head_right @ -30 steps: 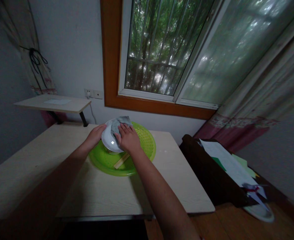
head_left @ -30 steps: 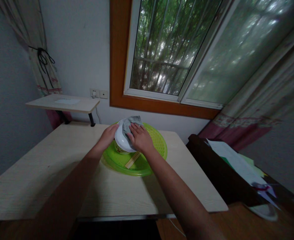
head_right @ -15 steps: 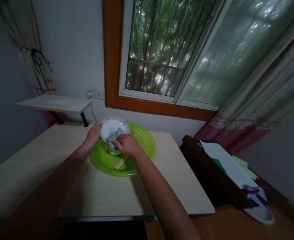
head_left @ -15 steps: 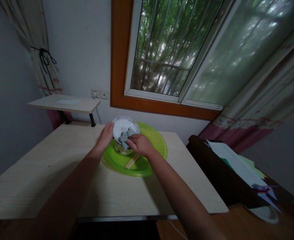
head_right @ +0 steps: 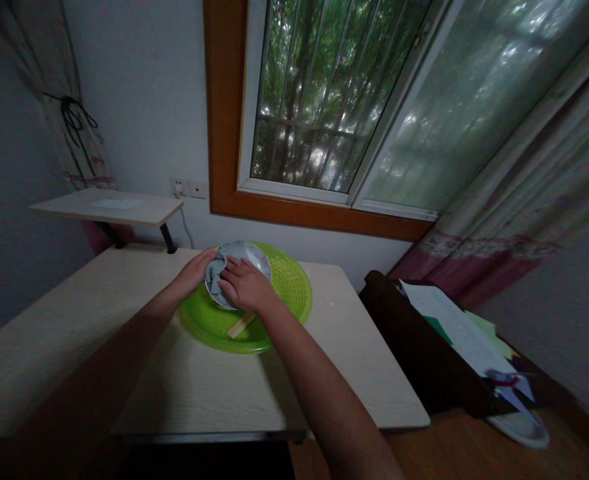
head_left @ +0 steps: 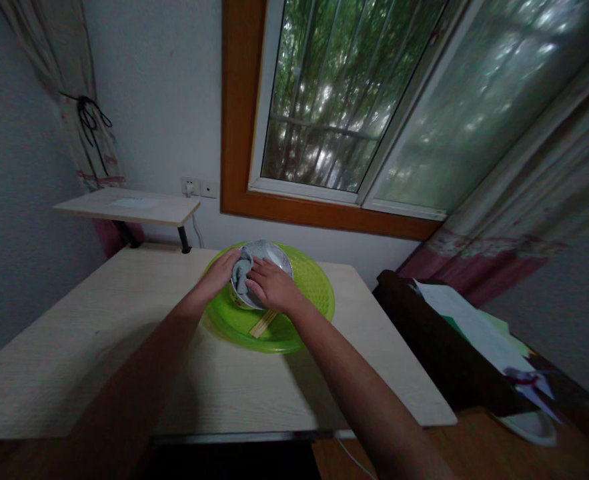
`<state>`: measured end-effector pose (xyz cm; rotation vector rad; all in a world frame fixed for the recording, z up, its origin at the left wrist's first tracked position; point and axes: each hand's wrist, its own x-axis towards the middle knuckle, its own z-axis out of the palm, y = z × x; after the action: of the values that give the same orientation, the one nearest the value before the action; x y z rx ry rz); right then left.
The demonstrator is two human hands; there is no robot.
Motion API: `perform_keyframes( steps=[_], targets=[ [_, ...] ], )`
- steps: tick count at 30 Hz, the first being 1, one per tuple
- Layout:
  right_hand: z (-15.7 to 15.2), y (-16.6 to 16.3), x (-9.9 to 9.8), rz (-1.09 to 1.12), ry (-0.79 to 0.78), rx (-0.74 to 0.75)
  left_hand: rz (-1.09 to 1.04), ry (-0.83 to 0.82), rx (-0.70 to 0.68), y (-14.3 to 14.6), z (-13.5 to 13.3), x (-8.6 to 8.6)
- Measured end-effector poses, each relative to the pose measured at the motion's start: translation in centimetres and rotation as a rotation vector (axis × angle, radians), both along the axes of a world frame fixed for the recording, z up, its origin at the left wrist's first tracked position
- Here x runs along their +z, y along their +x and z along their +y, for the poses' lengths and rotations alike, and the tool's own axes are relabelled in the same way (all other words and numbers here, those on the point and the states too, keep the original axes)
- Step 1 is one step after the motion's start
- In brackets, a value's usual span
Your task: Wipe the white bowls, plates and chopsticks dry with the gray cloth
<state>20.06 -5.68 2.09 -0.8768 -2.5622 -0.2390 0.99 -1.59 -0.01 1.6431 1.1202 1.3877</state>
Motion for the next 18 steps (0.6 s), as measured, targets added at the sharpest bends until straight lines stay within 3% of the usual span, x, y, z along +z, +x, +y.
perform_keyframes(
  steps=[13, 18],
  targets=[
    [0.3, 0.7, 0.7, 0.082, 0.076, -0.472, -0.062, 0.008, 0.006, -0.1, 0.0, -0.2],
    [0.0, 1.1, 0.9, 0.102, 0.073, -0.556, -0.076, 0.000, 0.034, -0.1, 0.0, -0.2]
  ],
)
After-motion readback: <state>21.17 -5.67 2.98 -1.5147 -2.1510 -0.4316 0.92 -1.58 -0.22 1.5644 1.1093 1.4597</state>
